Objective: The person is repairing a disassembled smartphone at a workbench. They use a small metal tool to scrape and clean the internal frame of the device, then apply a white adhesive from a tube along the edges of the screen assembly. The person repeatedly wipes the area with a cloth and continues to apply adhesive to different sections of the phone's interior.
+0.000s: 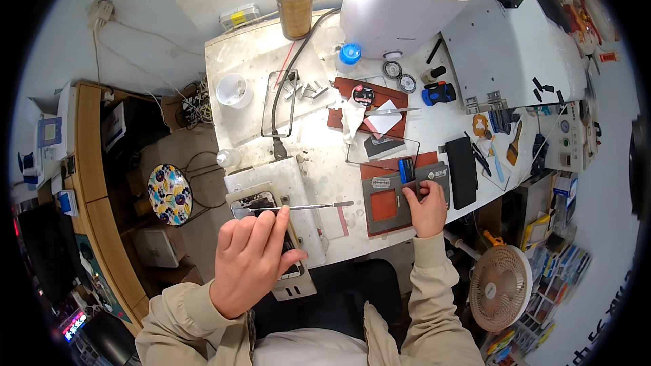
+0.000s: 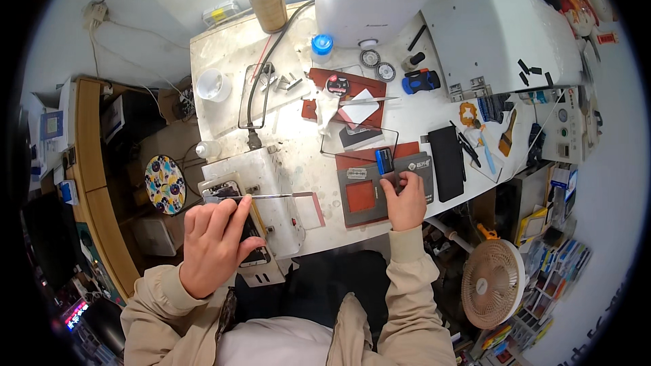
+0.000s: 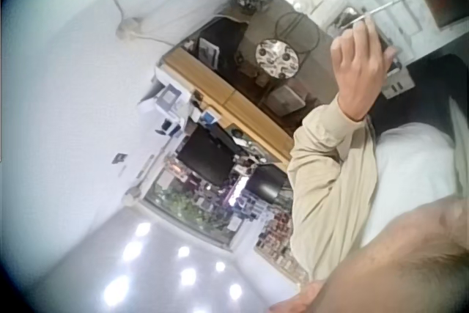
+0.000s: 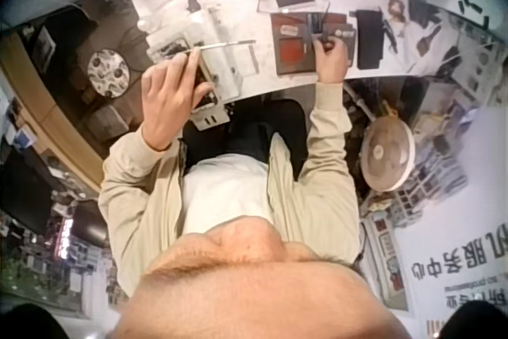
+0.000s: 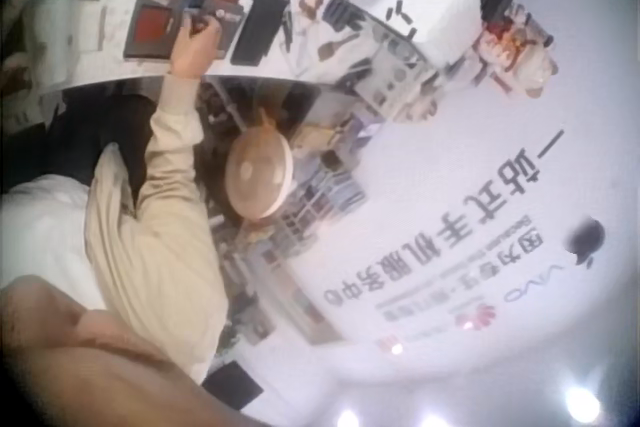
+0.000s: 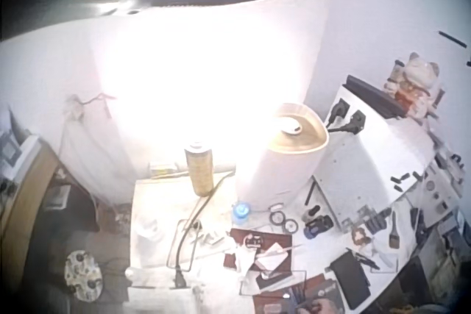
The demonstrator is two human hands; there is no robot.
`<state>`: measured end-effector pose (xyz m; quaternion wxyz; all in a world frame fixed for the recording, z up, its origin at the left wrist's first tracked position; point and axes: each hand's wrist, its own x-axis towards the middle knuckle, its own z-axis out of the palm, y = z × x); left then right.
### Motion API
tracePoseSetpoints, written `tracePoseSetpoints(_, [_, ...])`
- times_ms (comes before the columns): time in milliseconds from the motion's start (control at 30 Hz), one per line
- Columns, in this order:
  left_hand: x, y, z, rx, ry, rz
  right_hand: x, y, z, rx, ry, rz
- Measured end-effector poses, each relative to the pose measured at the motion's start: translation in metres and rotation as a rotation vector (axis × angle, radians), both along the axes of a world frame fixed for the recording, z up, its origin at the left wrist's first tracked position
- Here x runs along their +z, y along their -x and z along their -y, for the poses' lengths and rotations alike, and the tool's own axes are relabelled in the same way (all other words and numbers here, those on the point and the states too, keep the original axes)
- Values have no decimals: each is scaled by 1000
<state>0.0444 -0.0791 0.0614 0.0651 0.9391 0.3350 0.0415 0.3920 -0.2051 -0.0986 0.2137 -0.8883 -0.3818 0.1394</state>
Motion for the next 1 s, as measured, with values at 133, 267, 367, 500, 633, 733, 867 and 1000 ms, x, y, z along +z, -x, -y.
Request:
tracePoseSetpoints(133, [-1, 0, 4, 13, 3, 10, 0, -2, -5, 44, 57, 27])
tracePoseSetpoints(267, [-3, -3, 5, 20, -6, 1, -3, -5, -4, 21, 40, -120])
tracePoseSetpoints(367, [-3, -4, 6, 29, -33, 12, 3, -4, -1, 9, -67, -340])
tracePoseSetpoints(500, [-4, -3, 12, 89, 28, 37, 70, 26, -24, -160, -282, -875])
tracePoseSetpoints(633, [-5, -8, 18, 155, 47, 60, 126, 60, -49, -78, -502, -804])
tracePoseSetpoints(733, [-3, -11, 22, 195, 57, 77, 142, 70, -63, 215, -610, -825])
tracePoseSetpoints(867, [-8, -11, 27, 225, 69, 116, 156, 93, -97, 388, -687, -921])
tracePoseSetpoints(1000, [-9, -8, 26, 237, 78, 163, 179, 103, -113, 397, -473, -897])
